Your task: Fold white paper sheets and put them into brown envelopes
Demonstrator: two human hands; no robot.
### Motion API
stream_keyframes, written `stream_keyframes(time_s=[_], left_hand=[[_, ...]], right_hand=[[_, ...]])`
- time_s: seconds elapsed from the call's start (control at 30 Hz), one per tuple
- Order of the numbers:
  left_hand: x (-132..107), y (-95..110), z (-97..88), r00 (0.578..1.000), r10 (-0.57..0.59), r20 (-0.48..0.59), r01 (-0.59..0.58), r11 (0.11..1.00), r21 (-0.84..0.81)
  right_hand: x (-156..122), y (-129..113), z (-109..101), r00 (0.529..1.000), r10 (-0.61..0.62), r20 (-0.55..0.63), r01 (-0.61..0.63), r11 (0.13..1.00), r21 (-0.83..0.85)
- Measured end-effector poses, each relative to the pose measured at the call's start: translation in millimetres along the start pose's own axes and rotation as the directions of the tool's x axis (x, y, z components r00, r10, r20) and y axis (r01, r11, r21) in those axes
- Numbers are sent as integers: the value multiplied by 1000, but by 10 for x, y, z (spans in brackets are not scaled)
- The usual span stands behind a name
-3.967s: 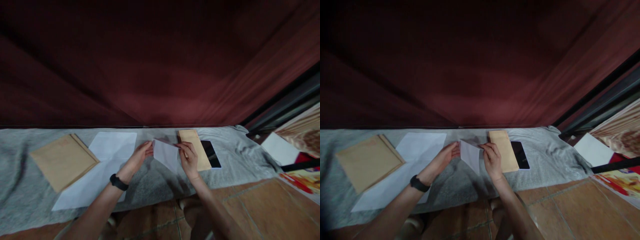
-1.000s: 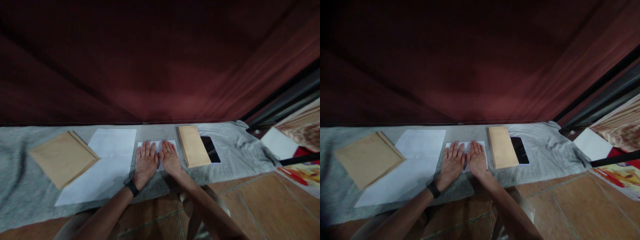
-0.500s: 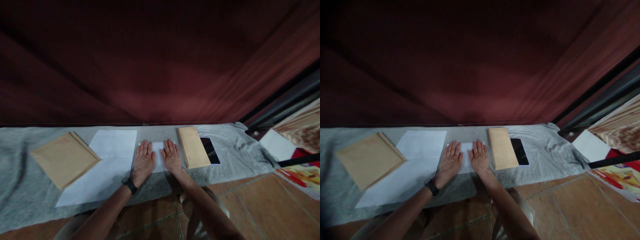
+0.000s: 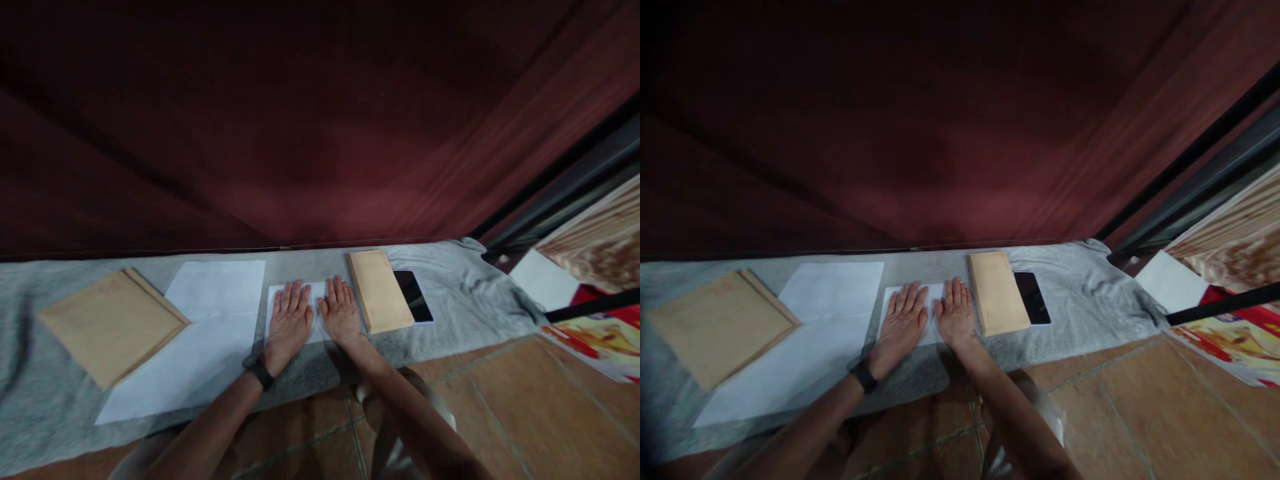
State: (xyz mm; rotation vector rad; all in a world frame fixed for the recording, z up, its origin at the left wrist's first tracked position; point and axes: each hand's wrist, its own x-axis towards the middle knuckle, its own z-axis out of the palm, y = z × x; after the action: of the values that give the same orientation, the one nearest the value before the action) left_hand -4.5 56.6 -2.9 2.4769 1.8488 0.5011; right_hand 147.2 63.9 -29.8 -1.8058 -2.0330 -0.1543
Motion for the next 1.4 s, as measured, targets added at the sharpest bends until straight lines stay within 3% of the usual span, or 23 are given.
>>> stream_keyframes(time_s=[0.23,0.43,0.7,0.93,1.4], left_hand=[[-25,-58,-6,1000,-21,-10,22,996,83],[-29,-52,-36,999,5,39,-9,996,93],[-55,-123,34,997,-64,-34,66,996,58],[-93,-149,67,991,-106,-77,110,993,42],[-137,-112,-16,989,-138,-47,140,989,49]], right_hand=[[20,-10,-62,1000,22,18,-22,1000,-12],[28,-163,-118,978,-174,116,163,981,101],[-29,-128,-60,994,-40,105,37,999,29],[-63,-128,-53,998,8,69,-6,999,-32],[-105,-35,19,1000,-26,-11,26,999,-31]])
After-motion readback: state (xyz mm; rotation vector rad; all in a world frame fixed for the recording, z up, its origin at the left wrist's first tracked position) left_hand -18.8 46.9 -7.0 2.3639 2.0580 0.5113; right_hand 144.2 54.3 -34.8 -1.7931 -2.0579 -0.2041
